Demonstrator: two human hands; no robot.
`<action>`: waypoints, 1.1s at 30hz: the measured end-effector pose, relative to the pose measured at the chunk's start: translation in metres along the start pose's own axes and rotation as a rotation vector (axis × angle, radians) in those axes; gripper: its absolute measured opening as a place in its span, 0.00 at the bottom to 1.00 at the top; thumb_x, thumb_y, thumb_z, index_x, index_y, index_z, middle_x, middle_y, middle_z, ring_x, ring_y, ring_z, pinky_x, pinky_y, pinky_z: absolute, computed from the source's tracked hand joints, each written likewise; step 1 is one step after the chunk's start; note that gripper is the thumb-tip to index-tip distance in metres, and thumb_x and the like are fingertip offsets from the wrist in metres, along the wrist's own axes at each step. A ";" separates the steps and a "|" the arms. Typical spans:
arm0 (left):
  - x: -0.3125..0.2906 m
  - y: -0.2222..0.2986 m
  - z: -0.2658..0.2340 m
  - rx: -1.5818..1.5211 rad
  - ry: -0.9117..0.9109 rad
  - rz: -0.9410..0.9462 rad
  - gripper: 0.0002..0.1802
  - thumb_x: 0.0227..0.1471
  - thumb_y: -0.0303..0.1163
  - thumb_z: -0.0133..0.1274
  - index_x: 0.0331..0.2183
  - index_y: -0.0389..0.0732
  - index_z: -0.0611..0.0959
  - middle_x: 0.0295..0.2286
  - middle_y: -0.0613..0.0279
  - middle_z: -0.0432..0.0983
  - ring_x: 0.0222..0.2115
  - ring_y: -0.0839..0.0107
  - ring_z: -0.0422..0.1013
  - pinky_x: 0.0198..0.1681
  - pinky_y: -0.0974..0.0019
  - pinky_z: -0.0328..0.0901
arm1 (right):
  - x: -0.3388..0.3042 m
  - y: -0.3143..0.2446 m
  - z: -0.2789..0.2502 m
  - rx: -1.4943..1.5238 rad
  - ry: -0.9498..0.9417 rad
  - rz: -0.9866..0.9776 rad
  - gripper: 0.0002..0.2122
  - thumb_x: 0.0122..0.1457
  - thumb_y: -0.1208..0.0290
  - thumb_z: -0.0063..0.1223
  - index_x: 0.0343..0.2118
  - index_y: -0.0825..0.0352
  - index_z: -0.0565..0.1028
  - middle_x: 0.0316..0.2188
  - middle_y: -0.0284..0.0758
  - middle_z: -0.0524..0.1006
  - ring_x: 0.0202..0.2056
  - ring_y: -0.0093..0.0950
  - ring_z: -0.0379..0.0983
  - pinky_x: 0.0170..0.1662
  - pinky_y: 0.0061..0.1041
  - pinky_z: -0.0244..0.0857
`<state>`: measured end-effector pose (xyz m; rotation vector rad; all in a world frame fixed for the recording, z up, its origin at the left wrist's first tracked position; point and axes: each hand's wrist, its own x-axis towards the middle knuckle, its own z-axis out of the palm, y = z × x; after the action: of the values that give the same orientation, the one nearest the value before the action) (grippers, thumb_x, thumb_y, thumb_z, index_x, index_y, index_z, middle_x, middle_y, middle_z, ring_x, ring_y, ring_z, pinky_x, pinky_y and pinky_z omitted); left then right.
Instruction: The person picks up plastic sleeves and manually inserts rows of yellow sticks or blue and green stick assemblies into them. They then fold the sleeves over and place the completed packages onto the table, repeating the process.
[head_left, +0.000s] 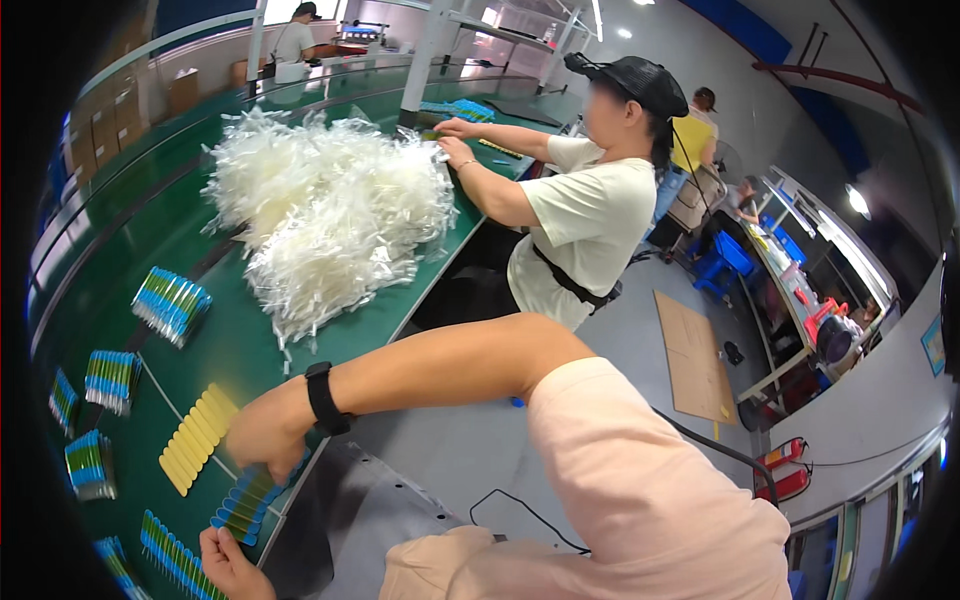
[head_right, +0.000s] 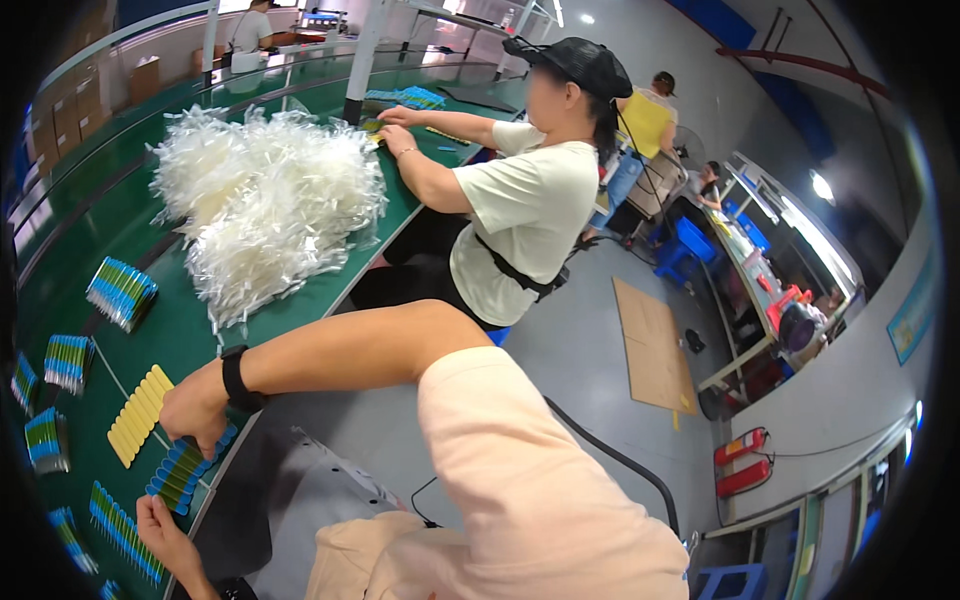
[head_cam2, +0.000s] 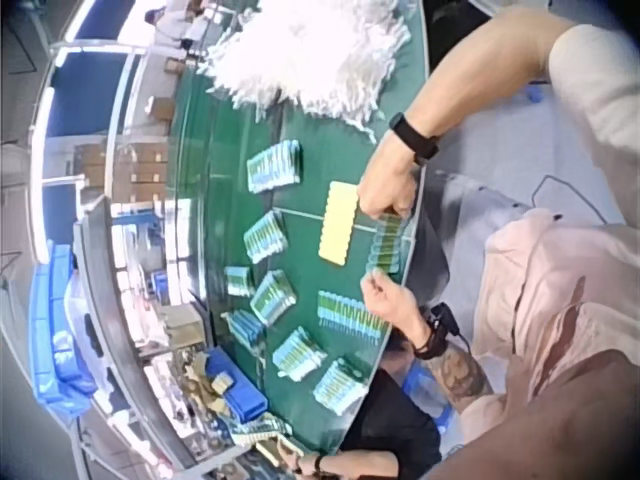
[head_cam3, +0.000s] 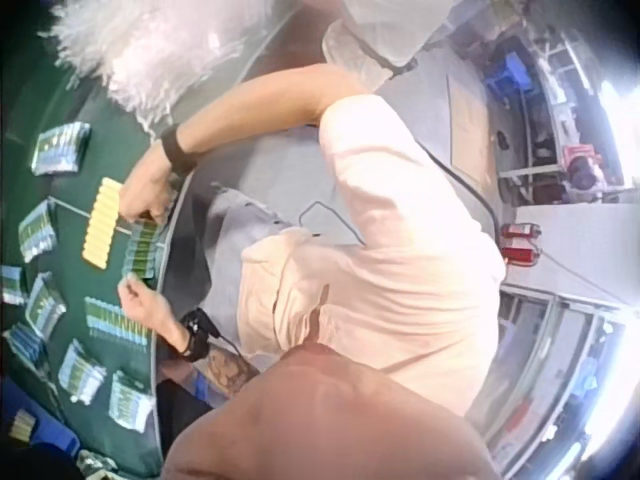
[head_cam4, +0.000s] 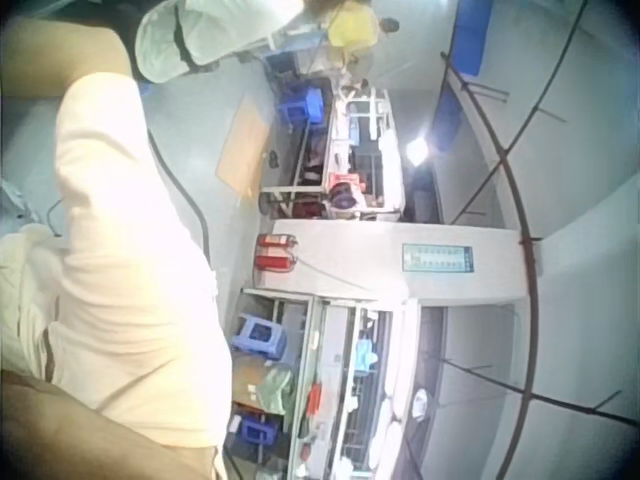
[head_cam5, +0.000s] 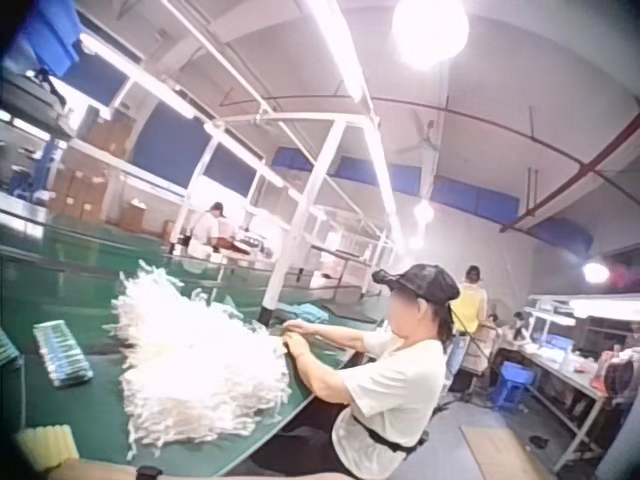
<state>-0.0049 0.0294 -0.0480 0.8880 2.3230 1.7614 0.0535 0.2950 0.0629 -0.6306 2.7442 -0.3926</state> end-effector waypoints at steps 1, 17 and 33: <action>0.001 -0.001 -0.001 0.001 0.009 -0.004 0.15 0.68 0.30 0.45 0.27 0.36 0.69 0.22 0.73 0.56 0.25 0.83 0.52 0.26 0.72 0.49 | -0.003 -0.002 -0.001 0.000 0.002 0.008 0.17 0.47 0.58 0.69 0.33 0.67 0.83 0.27 0.44 0.81 0.34 0.44 0.79 0.39 0.40 0.72; 0.013 0.002 -0.006 0.031 -0.053 -0.131 0.10 0.68 0.28 0.43 0.46 0.34 0.74 0.32 0.67 0.69 0.31 0.83 0.64 0.37 0.77 0.60 | 0.011 0.000 0.014 0.346 0.207 0.217 0.21 0.60 0.52 0.57 0.26 0.70 0.82 0.23 0.47 0.80 0.27 0.45 0.78 0.33 0.40 0.70; -0.002 -0.004 -0.010 0.514 -0.143 0.444 0.18 0.49 0.27 0.57 0.43 0.28 0.82 0.49 0.46 0.76 0.51 0.49 0.71 0.57 0.55 0.63 | -0.032 -0.002 0.029 -0.293 0.407 0.011 0.19 0.47 0.54 0.67 0.38 0.60 0.82 0.39 0.41 0.78 0.46 0.39 0.76 0.47 0.41 0.68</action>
<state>-0.0087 0.0194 -0.0490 1.6538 2.6718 1.1464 0.0918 0.3026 0.0446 -0.6667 3.2297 -0.1228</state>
